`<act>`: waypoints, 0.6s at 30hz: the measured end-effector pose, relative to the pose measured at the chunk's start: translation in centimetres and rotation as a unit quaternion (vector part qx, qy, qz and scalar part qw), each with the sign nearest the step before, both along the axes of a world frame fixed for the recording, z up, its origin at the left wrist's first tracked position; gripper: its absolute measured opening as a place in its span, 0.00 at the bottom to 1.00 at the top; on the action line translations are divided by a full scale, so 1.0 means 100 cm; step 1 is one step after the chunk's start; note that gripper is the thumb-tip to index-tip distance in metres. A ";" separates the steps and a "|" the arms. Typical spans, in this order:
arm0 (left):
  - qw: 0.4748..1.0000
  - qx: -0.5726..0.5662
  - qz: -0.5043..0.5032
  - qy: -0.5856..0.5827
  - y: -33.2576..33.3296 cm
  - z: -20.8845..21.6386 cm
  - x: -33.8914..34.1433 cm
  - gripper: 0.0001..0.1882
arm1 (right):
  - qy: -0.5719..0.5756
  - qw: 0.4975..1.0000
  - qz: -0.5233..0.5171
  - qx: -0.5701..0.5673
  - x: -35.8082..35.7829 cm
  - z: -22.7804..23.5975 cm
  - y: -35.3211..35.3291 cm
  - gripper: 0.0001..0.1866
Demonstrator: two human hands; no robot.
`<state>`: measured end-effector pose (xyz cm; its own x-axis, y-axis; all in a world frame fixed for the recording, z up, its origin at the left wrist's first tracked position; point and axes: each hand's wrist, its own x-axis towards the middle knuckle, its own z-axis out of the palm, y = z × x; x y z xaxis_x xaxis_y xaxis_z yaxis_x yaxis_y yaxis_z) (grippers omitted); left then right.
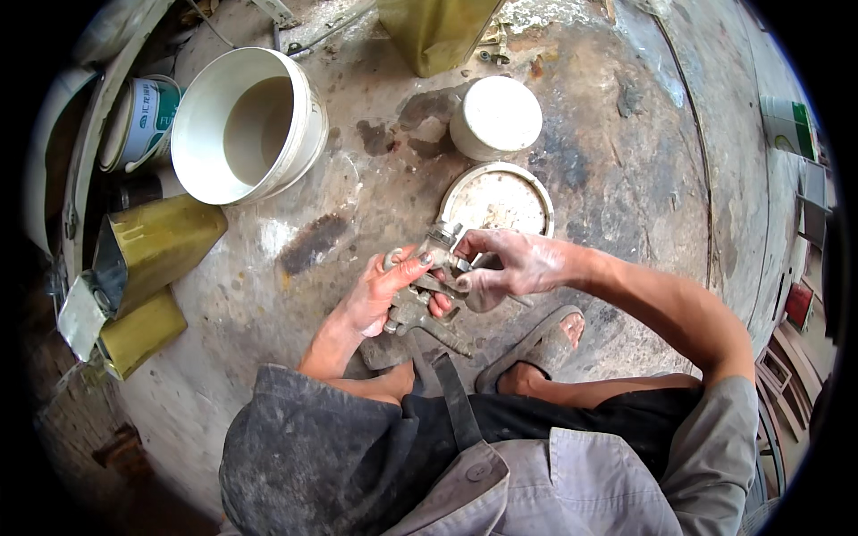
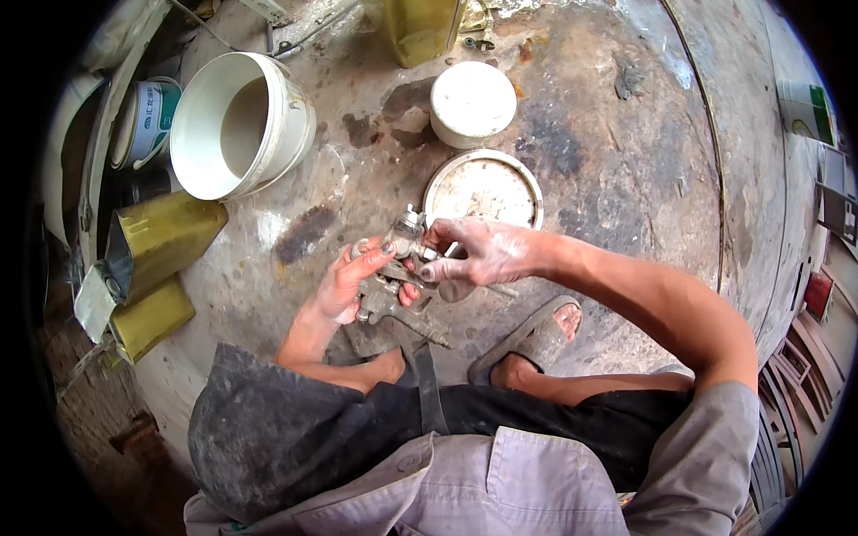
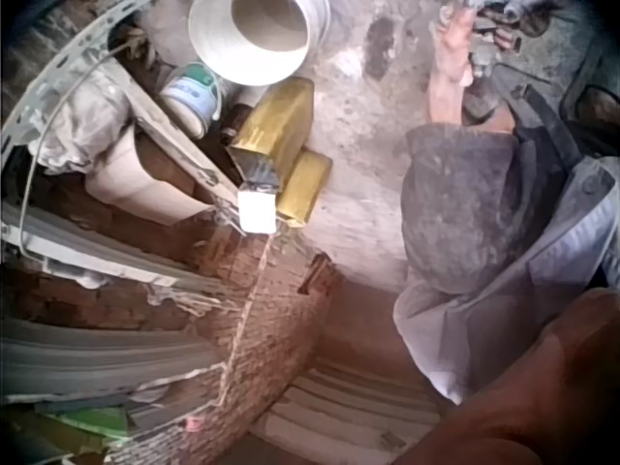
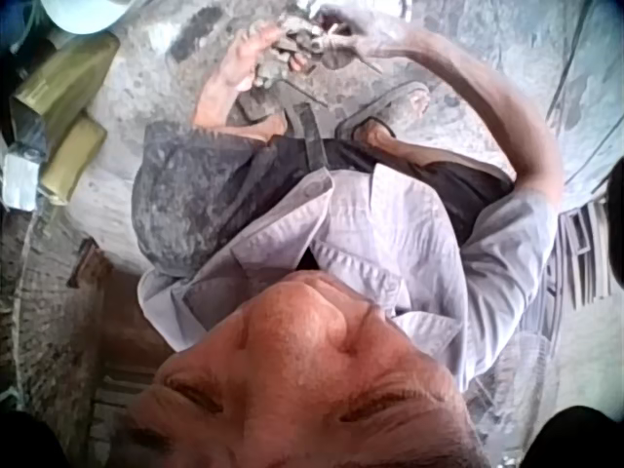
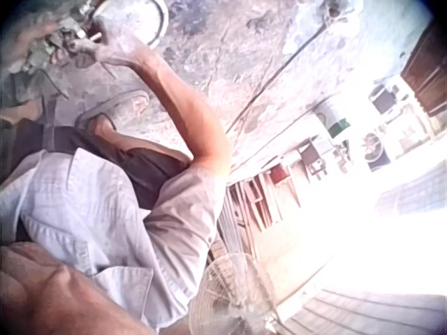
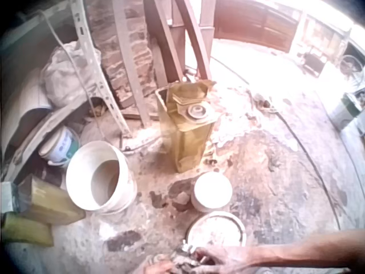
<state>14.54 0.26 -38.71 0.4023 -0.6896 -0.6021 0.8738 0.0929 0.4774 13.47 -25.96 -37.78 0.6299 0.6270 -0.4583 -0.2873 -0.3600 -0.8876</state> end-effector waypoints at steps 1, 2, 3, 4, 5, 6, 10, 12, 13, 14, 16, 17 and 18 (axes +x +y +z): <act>1.000 0.008 0.008 0.003 0.000 -0.001 -0.001 0.19 | -0.023 1.000 -0.002 -0.017 0.000 -0.002 0.003 0.24; 1.000 0.016 0.015 0.006 -0.001 -0.002 -0.002 0.19 | -0.047 0.998 -0.004 -0.034 -0.001 -0.005 0.007 0.23; 1.000 0.022 0.020 0.008 -0.002 -0.002 -0.002 0.19 | -0.070 0.996 -0.008 -0.053 -0.002 -0.008 0.009 0.23; 0.999 0.024 0.023 0.014 -0.003 -0.002 -0.002 0.19 | -0.075 0.996 -0.017 -0.049 -0.004 -0.009 0.011 0.21; 0.999 0.026 0.026 0.020 -0.004 -0.001 -0.002 0.18 | -0.040 0.998 -0.009 -0.040 -0.003 -0.009 0.008 0.21; 0.999 0.030 0.030 0.026 -0.004 0.001 -0.002 0.18 | -0.005 1.000 0.001 -0.031 0.000 -0.006 0.006 0.21; 1.000 0.012 -0.014 0.018 0.000 -0.002 -0.001 0.18 | 0.127 0.992 0.001 0.027 0.004 -0.001 0.002 0.19; 0.999 0.007 -0.024 0.022 0.005 -0.008 -0.003 0.19 | 0.122 0.991 0.050 -0.010 0.008 0.001 0.003 0.21; 1.000 0.002 -0.005 0.027 0.008 -0.013 -0.003 0.20 | 0.101 0.995 0.022 0.001 0.009 -0.001 0.001 0.23; 0.999 -0.002 0.015 0.033 0.011 -0.019 -0.003 0.21 | 0.079 0.997 -0.006 0.013 0.007 -0.006 -0.002 0.25; 0.997 0.019 0.059 0.043 0.014 -0.020 -0.001 0.28 | 0.064 0.997 -0.046 -0.020 0.008 -0.014 -0.009 0.35; 0.997 0.015 0.068 0.035 0.014 -0.019 0.001 0.29 | 0.114 0.991 -0.060 -0.022 0.012 -0.015 -0.021 0.42; 0.997 0.016 0.076 0.026 0.017 -0.016 0.004 0.31 | 0.123 0.991 -0.047 -0.032 0.014 -0.010 -0.027 0.44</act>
<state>14.91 1.97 -40.34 0.4683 -0.6033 -0.6455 0.8746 0.2127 0.4357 14.85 -28.63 -38.81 0.5478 0.5356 -0.6427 -0.5270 -0.3758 -0.7623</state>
